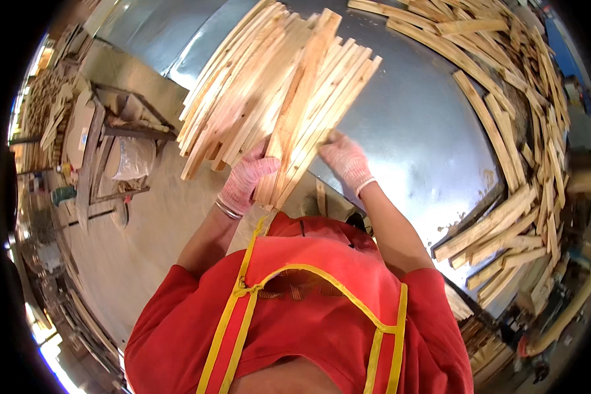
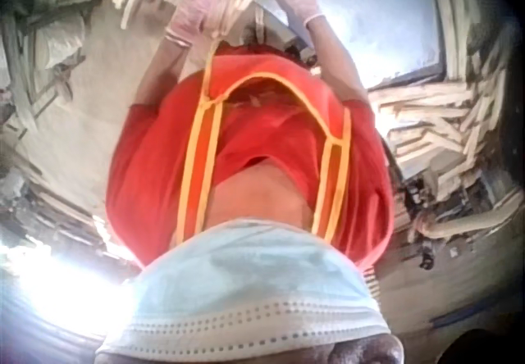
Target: The person picks up thin wooden planks from a large pile on a metal table and stacks them neatly into a separate pile. The person wears pink gloves and a red shirt with yellow straps. Another person is visible in the background working with similar materials.
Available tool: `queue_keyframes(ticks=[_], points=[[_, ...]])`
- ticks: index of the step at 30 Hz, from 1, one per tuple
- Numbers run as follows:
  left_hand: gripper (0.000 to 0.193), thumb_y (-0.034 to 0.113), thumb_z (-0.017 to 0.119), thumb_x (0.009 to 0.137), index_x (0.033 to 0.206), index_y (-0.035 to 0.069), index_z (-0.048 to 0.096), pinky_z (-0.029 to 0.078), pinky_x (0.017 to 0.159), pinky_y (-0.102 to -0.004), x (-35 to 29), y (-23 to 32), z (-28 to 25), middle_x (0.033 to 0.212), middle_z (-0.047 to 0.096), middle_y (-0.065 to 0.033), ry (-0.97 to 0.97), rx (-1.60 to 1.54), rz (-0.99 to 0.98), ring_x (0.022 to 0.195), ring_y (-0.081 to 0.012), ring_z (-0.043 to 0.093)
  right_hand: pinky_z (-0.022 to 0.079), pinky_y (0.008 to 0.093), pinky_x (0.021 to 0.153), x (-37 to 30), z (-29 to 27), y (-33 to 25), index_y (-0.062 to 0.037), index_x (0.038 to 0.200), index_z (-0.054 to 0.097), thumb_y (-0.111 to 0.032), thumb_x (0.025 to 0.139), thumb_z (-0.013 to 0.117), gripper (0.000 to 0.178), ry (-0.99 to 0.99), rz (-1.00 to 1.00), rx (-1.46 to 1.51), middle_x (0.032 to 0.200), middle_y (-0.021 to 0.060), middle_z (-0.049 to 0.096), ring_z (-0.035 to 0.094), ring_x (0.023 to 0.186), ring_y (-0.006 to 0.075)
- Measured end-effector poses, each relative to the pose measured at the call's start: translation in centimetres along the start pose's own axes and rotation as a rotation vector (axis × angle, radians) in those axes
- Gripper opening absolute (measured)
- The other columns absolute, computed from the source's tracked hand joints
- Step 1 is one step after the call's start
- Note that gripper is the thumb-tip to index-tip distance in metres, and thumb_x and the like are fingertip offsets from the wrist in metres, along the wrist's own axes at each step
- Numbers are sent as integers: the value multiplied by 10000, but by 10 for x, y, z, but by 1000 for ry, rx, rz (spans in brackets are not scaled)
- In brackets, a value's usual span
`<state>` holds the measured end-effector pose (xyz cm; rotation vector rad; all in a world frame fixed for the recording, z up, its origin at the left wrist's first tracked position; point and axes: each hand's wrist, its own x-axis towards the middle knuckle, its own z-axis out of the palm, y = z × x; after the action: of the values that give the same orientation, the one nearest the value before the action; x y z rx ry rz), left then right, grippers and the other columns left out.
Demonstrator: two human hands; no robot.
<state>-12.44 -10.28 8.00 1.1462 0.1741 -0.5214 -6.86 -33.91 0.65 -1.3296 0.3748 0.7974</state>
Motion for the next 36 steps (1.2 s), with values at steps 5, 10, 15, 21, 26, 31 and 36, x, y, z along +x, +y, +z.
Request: queue_keyframes(ticks=[5, 10, 15, 21, 26, 31, 36], points=[[538, 179, 603, 1006, 1514, 20, 524, 533, 925, -320, 27, -8, 49, 1225, 659, -73, -184, 268, -12, 1090, -168, 629, 494, 268, 756, -105, 25, 13, -91, 1391, 592, -199, 930, 732, 493, -451, 40, 277, 1033, 35, 652, 601, 908, 122], [492, 200, 619, 1048, 1500, 27, 530, 471, 1080, -335, 64, -70, 70, 1328, 617, -57, -207, 239, 36, 1237, -166, 574, 533, 303, 731, -102, -94, -83, -43, 1242, 649, -209, 950, 725, 345, 112, -495, 193, 941, 33, 684, 644, 837, 145], [626, 193, 684, 1016, 1581, 22, 475, 417, 1155, -326, 83, -79, 116, 1430, 595, -45, -446, 472, -44, 1342, -151, 527, 516, 305, 763, -158, -345, -196, -9, 1145, 620, -282, 927, 735, 368, 953, -926, 43, 953, 44, 660, 614, 809, 118], [665, 183, 723, 957, 1558, -3, 504, 418, 1165, -327, 94, -121, 175, 1468, 601, -62, -442, 462, -271, 1379, -179, 533, 448, 489, 1123, -206, -438, 41, -74, 1491, 520, -433, 752, 855, 887, 1691, -1, -892, 1466, 201, 532, 517, 1333, 410], [752, 321, 732, 949, 1571, -4, 463, 407, 1204, -425, 127, -163, 225, 1588, 511, -233, -584, 898, -160, 1471, -345, 495, 474, 489, 1061, -209, -405, 85, -88, 1354, 617, -36, 705, 679, 654, 1604, -234, -735, 1336, 209, 564, 557, 1183, 449], [694, 178, 758, 941, 1536, 5, 446, 501, 1077, -389, 163, -176, 325, 1386, 651, -109, -668, 659, -74, 1273, -247, 620, 358, 473, 1233, -149, -281, 42, -68, 1445, 559, -172, 806, 728, 669, 1178, -525, -51, 1548, 260, 502, 433, 1472, 449], [356, 81, 758, 908, 1229, 32, 613, 590, 704, -363, 199, -193, 287, 1047, 661, -67, -144, 492, -194, 793, -200, 677, 385, 493, 1198, -200, -363, 12, -41, 1311, 622, -349, 840, 724, 572, 1339, -347, -684, 1429, 257, 581, 489, 1407, 421]])
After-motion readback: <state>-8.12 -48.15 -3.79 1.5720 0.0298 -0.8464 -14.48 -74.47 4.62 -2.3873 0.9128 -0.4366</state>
